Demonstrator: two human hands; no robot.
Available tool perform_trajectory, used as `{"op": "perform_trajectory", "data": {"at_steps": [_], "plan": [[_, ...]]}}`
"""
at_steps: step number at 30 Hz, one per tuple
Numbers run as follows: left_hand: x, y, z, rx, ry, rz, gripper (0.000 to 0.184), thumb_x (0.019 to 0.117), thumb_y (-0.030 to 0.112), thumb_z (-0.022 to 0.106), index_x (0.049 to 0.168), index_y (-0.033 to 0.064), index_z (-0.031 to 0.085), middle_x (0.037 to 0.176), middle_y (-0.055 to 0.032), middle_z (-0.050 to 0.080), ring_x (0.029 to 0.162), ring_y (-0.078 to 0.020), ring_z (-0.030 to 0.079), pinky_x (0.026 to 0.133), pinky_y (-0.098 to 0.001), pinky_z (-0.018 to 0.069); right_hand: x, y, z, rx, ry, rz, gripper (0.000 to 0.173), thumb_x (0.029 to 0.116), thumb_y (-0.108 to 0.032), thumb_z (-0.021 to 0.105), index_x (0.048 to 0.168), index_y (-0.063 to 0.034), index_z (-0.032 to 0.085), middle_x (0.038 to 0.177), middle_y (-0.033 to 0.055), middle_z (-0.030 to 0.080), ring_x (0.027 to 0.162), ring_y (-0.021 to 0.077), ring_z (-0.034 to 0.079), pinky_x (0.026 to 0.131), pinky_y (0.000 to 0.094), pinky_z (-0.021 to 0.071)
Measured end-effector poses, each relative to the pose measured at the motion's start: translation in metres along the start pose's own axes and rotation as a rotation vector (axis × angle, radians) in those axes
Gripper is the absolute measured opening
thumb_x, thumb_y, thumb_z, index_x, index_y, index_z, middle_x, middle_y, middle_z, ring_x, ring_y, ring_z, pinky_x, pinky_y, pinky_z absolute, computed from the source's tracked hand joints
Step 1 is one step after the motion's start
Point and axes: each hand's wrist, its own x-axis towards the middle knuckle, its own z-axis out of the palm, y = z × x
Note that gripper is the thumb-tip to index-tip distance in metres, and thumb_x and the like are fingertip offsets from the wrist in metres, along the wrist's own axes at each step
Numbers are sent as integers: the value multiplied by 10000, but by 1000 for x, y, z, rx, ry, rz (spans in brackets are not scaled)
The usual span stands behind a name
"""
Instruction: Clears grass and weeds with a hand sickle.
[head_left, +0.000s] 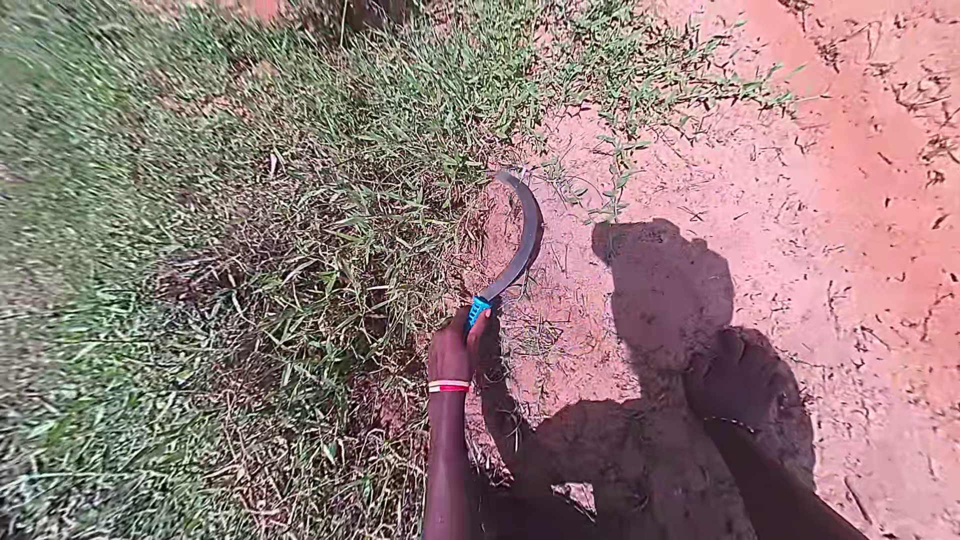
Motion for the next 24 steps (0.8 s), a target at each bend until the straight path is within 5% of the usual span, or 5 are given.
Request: {"op": "perform_trajectory", "data": {"at_steps": [3,9,15,19,24], "plan": [[60,10,-16,32,-82,-63,534,1069,477,511,1292,22,678,1068,-273,720,1048,-444,697,961,-630,504,1,-1,1,1,1,0,708,934,-411,404,1465,54,466,1432,395,474,1344,602,436,1064,743,292],[153,29,-29,87,-52,-202,617,1065,560,448,1308,37,664,1246,-297,670,1213,-484,623,1011,-691,459,0,-1,1,-8,5,3,701,931,-413,387,1445,52,487,1413,393,493,1342,599,442,1059,738,306],[164,55,1,0,-6,-373,648,1059,594,420,1335,54,645,1291,-281,655,1241,-466,614,1001,-680,472,1,0,1,-19,-3,3,699,932,-404,391,1442,65,484,1431,390,482,1348,596,441,1070,736,298],[104,40,12,51,-70,-352,644,1082,573,363,1349,42,611,1235,-285,674,1195,-458,643,979,-657,498,0,0,0,-28,-9,13,685,935,-395,399,1464,34,477,1451,387,465,1366,582,430,1081,720,297],[-83,10,22,126,-128,-501,572,1082,510,441,1382,55,614,1073,-272,732,1044,-468,708,908,-648,535,3,-5,-8,-23,-114,65,668,966,-374,457,1519,0,415,1486,390,426,1406,576,386,1139,708,250]]}}
